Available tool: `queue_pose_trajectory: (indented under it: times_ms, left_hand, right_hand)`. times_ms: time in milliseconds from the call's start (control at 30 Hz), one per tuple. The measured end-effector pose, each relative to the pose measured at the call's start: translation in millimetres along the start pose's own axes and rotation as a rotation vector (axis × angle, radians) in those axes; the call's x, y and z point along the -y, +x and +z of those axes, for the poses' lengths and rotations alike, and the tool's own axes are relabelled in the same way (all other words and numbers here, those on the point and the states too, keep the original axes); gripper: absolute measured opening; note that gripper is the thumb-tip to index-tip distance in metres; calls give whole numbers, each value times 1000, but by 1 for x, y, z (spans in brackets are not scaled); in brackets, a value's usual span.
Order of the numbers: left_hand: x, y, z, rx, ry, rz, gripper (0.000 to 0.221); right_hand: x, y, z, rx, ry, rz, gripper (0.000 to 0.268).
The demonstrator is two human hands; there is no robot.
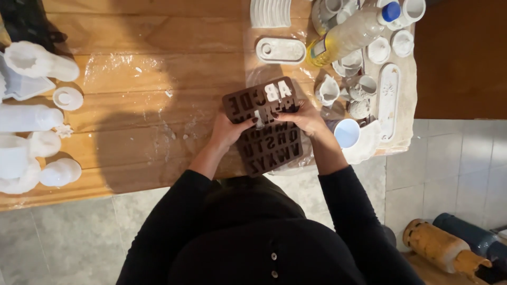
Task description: The recorder is removing wax candle shapes, including a decorative bust and letters, from flexible silicone molds on a workbench.
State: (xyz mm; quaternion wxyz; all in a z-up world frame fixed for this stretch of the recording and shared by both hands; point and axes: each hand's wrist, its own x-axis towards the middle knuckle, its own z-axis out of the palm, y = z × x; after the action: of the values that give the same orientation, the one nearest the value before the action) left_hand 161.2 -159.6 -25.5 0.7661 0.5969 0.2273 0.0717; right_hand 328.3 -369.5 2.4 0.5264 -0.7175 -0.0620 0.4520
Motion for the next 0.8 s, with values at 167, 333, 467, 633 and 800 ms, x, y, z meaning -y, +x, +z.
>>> queue_pose_trajectory:
  times_ms: [167,333,467,633,800]
  left_hand:
    - [12,2,-6,2,118,-141,31]
    - [33,2,-7,-21,-120,-213,26]
    - [46,0,-3,11,-375,-230,27]
    - [31,2,5,80,-618,-234,35]
    - [31,11,7,-139,-513,-425,35]
  right_hand:
    - [-3,2,-1,-97,-69,-74,37]
    - [-7,4,-8,-72,-91,-113,28]
    - [1,0,-1,-96,-156,-81,31]
    - [7,-1,8,-90,-136,-69,36]
    - [12,-8,23,-128,-271,-128,39]
